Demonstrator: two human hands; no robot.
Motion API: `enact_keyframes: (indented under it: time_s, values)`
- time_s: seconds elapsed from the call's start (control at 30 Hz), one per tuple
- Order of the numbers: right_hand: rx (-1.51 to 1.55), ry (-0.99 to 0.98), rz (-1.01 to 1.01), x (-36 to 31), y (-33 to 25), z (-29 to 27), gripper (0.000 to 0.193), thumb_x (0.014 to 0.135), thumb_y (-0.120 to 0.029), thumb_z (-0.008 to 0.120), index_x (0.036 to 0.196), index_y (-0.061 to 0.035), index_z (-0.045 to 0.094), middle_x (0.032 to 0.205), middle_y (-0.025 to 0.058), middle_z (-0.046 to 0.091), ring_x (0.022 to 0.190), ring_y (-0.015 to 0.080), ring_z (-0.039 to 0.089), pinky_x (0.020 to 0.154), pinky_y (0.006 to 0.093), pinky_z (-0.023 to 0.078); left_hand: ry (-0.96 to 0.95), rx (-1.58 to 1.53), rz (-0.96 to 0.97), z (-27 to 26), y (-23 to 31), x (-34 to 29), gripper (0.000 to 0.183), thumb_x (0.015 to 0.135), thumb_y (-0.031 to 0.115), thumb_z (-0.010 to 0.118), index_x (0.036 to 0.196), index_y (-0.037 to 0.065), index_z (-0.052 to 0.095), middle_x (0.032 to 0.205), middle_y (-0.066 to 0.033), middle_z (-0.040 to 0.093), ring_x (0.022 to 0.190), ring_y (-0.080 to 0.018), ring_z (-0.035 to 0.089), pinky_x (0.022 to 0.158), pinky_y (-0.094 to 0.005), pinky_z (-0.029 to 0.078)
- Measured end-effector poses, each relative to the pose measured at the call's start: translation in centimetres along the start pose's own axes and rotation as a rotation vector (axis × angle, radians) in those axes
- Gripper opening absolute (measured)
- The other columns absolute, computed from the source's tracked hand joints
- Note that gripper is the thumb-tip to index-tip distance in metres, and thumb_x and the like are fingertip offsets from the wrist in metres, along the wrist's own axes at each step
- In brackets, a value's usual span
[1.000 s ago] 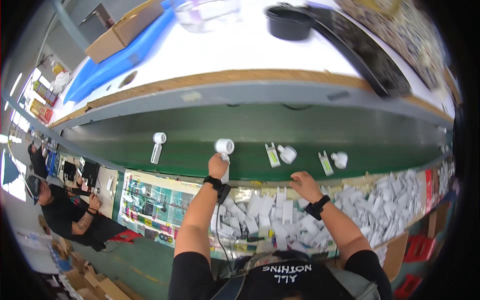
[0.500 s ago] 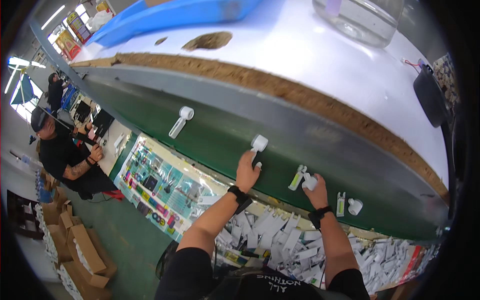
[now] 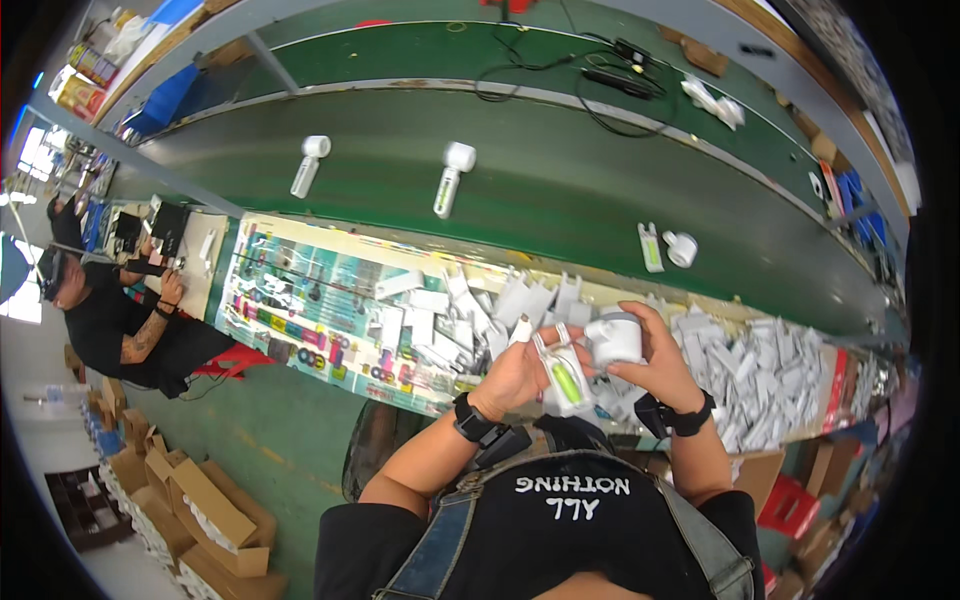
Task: The recorder is assembling small portable hand fans by attaching plastic components and internal battery parts.
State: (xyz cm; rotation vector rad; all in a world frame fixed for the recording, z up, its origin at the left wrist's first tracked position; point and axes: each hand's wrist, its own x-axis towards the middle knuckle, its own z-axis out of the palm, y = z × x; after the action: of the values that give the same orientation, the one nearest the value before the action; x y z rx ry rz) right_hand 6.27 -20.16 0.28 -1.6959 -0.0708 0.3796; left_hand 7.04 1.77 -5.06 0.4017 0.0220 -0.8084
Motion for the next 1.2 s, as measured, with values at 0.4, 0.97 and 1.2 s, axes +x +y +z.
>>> enact_keyframes:
  time_s: [0.4,0.97,1.2]
  values:
    - [-1.202,0.287,-0.843,-6.4,-0.1,-1.5,0.037,0.067,-0.001,0.062,0.100,-0.0163,0.057,0.112,0.0004,0.058,0.115,0.0274,0.048,0.097,0.0453,0.037,0.162,0.667,-0.238,5.2,-2.2,-3.2,0.024,0.089,0.010,0.039,0.108,0.001,0.050,0.086,-0.0100,0.060,0.063,-0.0133,0.060,0.051,-0.0244,0.049]
    - [-1.101,0.021,-0.586,-8.5,-2.1,-1.5,0.049,0.067,-0.008,0.067,0.113,-0.0152,0.055,0.118,0.0051,0.053,0.115,0.0281,0.047,0.099,0.0450,0.035,0.167,1.431,-0.155,5.3,-3.7,-3.7,0.027,0.074,0.013,0.060,0.095,-0.002,0.053,0.071,-0.0127,0.061,0.056,-0.0172,0.058,0.053,-0.0292,0.047]
    - [-0.533,-0.361,-0.150,-8.3,-2.3,-0.8,0.062,0.074,-0.021,0.071,0.130,-0.0101,0.047,0.119,0.0132,0.048,0.111,0.0297,0.048,0.093,0.0350,0.040,-0.056,1.950,-0.001,3.9,-5.5,-4.2,0.035,0.067,0.020,0.063,0.091,-0.003,0.052,0.067,-0.0222,0.059,0.066,-0.0405,0.058,0.062,-0.0433,0.048]
